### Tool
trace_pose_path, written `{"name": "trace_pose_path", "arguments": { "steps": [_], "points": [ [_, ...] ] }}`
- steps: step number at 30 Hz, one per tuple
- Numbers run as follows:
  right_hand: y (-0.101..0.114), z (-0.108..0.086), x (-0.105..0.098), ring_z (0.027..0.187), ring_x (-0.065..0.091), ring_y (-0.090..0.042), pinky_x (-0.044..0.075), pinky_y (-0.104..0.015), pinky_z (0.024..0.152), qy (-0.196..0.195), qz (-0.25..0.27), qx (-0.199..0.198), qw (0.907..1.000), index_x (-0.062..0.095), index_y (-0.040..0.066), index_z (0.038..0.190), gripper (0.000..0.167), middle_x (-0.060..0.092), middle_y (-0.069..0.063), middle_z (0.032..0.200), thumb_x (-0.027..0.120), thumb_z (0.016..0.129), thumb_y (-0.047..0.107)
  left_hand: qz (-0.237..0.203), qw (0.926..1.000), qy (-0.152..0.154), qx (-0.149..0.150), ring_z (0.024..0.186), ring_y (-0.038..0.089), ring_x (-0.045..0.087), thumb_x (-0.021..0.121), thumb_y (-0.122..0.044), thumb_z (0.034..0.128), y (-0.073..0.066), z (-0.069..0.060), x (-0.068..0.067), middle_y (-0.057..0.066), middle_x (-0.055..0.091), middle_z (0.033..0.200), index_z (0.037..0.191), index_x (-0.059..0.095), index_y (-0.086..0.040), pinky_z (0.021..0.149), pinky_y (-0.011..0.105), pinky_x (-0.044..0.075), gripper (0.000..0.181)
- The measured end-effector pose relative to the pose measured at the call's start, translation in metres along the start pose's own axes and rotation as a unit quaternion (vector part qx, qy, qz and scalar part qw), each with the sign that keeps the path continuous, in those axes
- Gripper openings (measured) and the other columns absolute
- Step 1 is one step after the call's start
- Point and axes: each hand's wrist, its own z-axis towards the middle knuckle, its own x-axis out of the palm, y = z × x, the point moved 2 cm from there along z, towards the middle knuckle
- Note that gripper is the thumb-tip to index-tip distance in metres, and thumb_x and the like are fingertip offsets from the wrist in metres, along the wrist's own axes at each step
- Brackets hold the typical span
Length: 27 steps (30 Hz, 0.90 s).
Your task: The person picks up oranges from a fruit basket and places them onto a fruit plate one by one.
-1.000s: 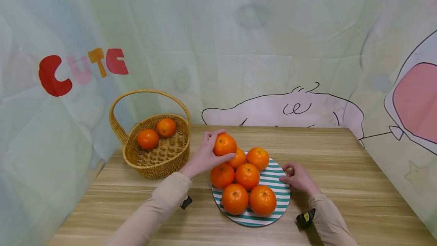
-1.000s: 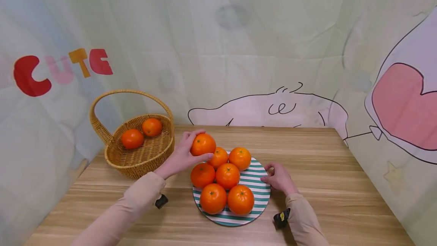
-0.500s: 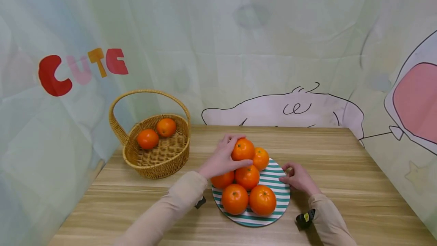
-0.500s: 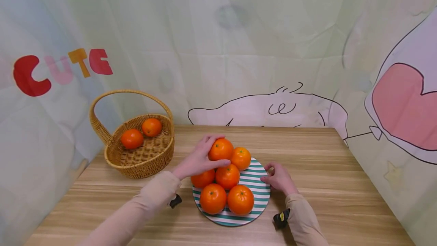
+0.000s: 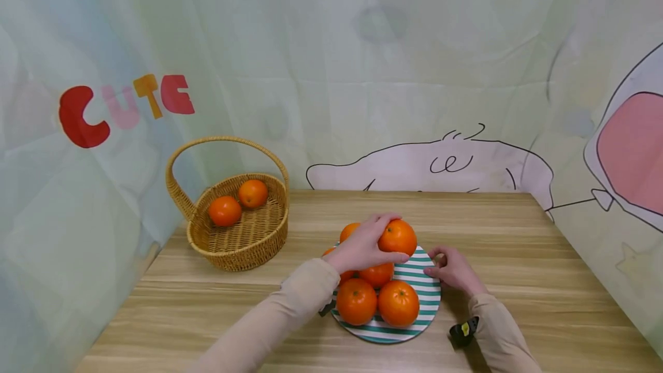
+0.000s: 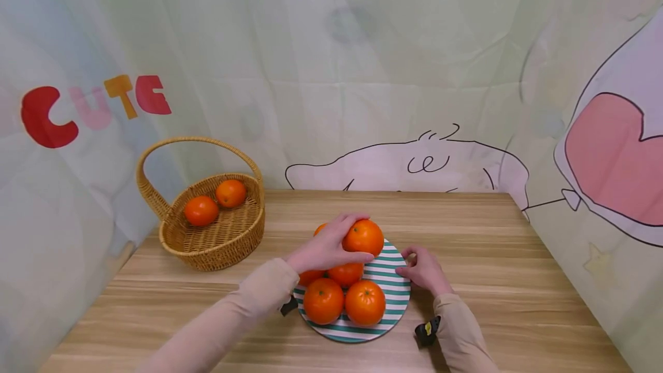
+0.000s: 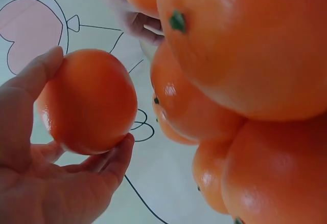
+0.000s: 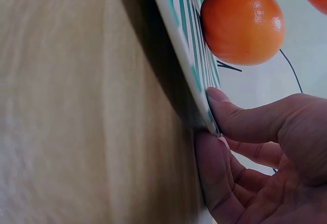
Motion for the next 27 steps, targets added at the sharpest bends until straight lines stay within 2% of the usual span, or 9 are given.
{"name": "trace_pose_path", "arguments": {
  "steps": [4,8,16,22,27],
  "points": [
    [-0.001,0.0,0.0,0.068,0.052,-0.02,0.051,-0.029,0.059,-0.001,0.001,-0.005,1.0,0.058,-0.003,0.119,0.036,0.053,-0.009,0.08,0.074,0.089,0.007,0.018,0.9998,0.011,0.002,0.123,0.021,0.054,0.071,-0.05,0.0897,-0.005,0.004,0.006,0.005,0.048,0.149,0.154,0.035,-0.024,0.107,0.041,0.047,0.078],
    [-0.002,0.001,0.0,0.066,0.052,-0.019,0.053,-0.029,0.059,-0.003,0.001,-0.008,1.0,0.058,-0.004,0.118,0.035,0.053,-0.008,0.078,0.074,0.089,0.008,0.039,0.999,0.018,0.008,0.124,0.021,0.055,0.072,-0.047,0.0901,-0.01,0.007,0.012,0.006,0.049,0.149,0.154,0.036,-0.024,0.106,0.04,0.048,0.076],
    [-0.003,0.001,0.001,0.063,0.051,-0.019,0.052,-0.028,0.058,-0.001,-0.005,-0.005,1.0,0.057,-0.003,0.117,0.034,0.052,-0.007,0.076,0.074,0.09,0.01,0.129,0.9912,0.024,0.021,0.132,0.027,0.05,0.07,-0.052,0.0902,-0.012,0.015,0.025,0.006,0.054,0.146,0.152,0.038,-0.022,0.113,0.044,0.042,0.076],
    [-0.004,0.002,0.001,0.064,0.051,-0.019,0.051,-0.028,0.059,0.001,-0.006,-0.004,1.0,0.057,-0.003,0.118,0.033,0.052,-0.008,0.077,0.072,0.09,0.006,0.157,0.987,0.031,0.018,0.127,0.029,0.049,0.07,-0.053,0.0898,-0.013,0.017,0.031,0.006,0.058,0.141,0.151,0.04,-0.022,0.111,0.042,0.042,0.075],
    [-0.004,0.003,0.0,0.064,0.051,-0.019,0.048,-0.028,0.058,-0.006,-0.016,-0.016,0.9997,0.058,-0.004,0.118,0.034,0.054,-0.009,0.078,0.071,0.088,0.003,0.162,0.9857,0.043,0.012,0.127,0.029,0.046,0.07,-0.052,0.0898,-0.014,0.019,0.035,0.006,0.058,0.142,0.151,0.039,-0.023,0.113,0.043,0.039,0.074]
  ]
}}
